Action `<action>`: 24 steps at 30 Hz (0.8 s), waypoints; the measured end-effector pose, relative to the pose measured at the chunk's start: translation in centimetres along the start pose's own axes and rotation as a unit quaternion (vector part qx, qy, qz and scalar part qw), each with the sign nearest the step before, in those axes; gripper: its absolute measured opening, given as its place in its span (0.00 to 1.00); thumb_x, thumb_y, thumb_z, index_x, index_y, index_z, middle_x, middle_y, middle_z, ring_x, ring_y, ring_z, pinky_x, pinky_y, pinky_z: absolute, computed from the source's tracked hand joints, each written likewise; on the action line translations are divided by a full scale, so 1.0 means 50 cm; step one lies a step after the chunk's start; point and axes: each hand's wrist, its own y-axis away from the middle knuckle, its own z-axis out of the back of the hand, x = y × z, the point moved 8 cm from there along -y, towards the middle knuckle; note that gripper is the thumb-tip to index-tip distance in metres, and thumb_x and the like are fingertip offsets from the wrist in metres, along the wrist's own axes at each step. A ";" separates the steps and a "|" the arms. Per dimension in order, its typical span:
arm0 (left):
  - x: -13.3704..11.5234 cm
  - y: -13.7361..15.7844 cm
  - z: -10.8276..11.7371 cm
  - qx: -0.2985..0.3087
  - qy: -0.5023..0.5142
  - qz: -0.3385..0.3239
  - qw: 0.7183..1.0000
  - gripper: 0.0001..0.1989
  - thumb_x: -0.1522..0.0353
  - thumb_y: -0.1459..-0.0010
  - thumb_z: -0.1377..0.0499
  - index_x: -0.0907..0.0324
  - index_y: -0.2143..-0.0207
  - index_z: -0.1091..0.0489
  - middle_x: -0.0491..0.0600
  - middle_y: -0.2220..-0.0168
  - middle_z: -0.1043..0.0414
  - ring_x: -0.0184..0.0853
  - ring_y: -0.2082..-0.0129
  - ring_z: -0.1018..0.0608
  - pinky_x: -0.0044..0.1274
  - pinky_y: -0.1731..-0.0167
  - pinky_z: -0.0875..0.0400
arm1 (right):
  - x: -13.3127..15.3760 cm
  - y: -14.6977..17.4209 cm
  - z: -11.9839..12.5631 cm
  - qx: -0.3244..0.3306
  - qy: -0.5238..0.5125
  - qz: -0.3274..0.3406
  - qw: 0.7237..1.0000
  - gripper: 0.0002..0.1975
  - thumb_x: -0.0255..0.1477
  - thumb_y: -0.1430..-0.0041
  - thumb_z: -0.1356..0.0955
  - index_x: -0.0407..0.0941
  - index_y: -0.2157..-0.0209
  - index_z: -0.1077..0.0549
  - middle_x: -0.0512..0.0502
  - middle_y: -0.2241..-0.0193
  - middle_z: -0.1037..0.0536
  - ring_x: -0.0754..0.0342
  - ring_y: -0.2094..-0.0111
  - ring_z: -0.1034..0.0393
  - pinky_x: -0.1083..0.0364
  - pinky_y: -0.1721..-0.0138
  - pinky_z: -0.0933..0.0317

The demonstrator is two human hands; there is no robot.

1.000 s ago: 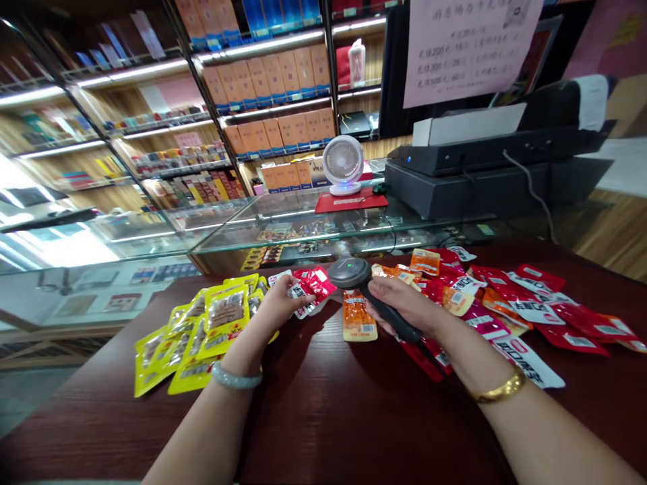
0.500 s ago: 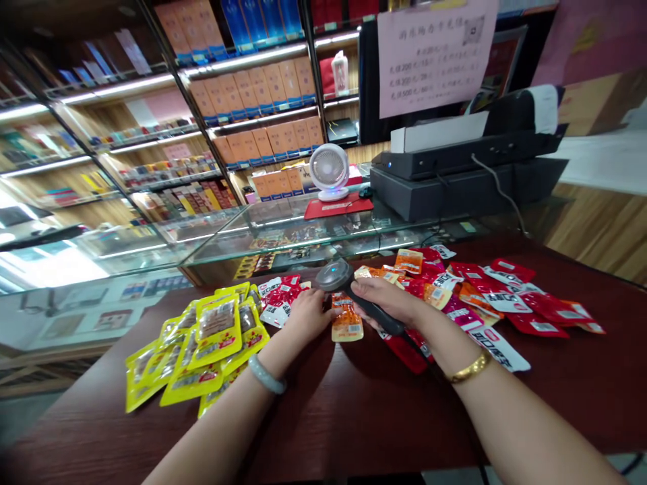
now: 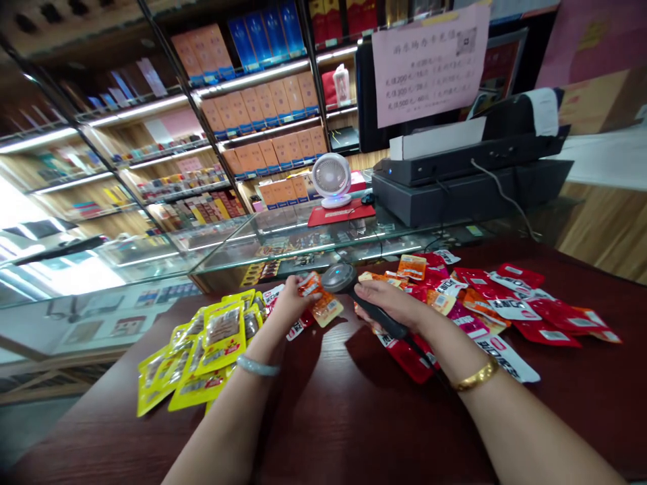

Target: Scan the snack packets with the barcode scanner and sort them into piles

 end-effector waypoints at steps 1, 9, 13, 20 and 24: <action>0.015 -0.003 0.023 -0.016 0.002 0.014 1.000 0.23 0.63 0.51 0.33 0.57 0.56 0.38 0.52 0.60 0.23 0.38 0.63 0.22 0.26 0.63 0.32 | -0.003 -0.001 0.000 0.002 0.003 0.000 1.000 0.24 0.53 0.44 0.31 0.46 0.69 0.35 0.55 0.82 0.28 0.62 0.88 0.39 0.62 0.87 0.46; 0.053 -0.006 0.080 -0.064 0.001 0.036 0.997 0.24 0.60 0.50 0.34 0.57 0.55 0.39 0.53 0.60 0.24 0.39 0.63 0.22 0.26 0.64 0.33 | -0.030 -0.001 -0.020 0.034 0.031 -0.030 0.998 0.22 0.50 0.41 0.31 0.44 0.63 0.31 0.56 0.82 0.29 0.62 0.88 0.38 0.64 0.89 0.47; 0.057 -0.006 0.078 -0.067 -0.004 0.041 0.997 0.21 0.65 0.49 0.35 0.58 0.55 0.38 0.54 0.59 0.24 0.38 0.64 0.22 0.25 0.65 0.33 | -0.035 0.004 -0.029 0.038 0.039 -0.043 0.998 0.23 0.51 0.42 0.31 0.45 0.63 0.32 0.57 0.82 0.30 0.62 0.88 0.39 0.64 0.90 0.47; 0.061 0.007 0.126 -0.130 -0.109 0.077 0.982 0.25 0.62 0.49 0.36 0.57 0.50 0.38 0.57 0.53 0.26 0.46 0.53 0.25 0.32 0.54 0.33 | -0.030 0.000 -0.017 0.023 0.043 -0.037 0.998 0.24 0.52 0.44 0.30 0.44 0.62 0.31 0.55 0.82 0.29 0.61 0.88 0.38 0.63 0.89 0.46; 0.008 0.037 0.142 -0.249 -0.186 0.013 0.950 0.23 0.62 0.45 0.39 0.56 0.47 0.36 0.57 0.44 0.34 0.48 0.43 0.33 0.36 0.44 0.41 | -0.010 0.003 0.003 -0.004 0.037 -0.021 0.999 0.23 0.52 0.44 0.30 0.46 0.64 0.32 0.55 0.81 0.28 0.62 0.87 0.38 0.62 0.87 0.46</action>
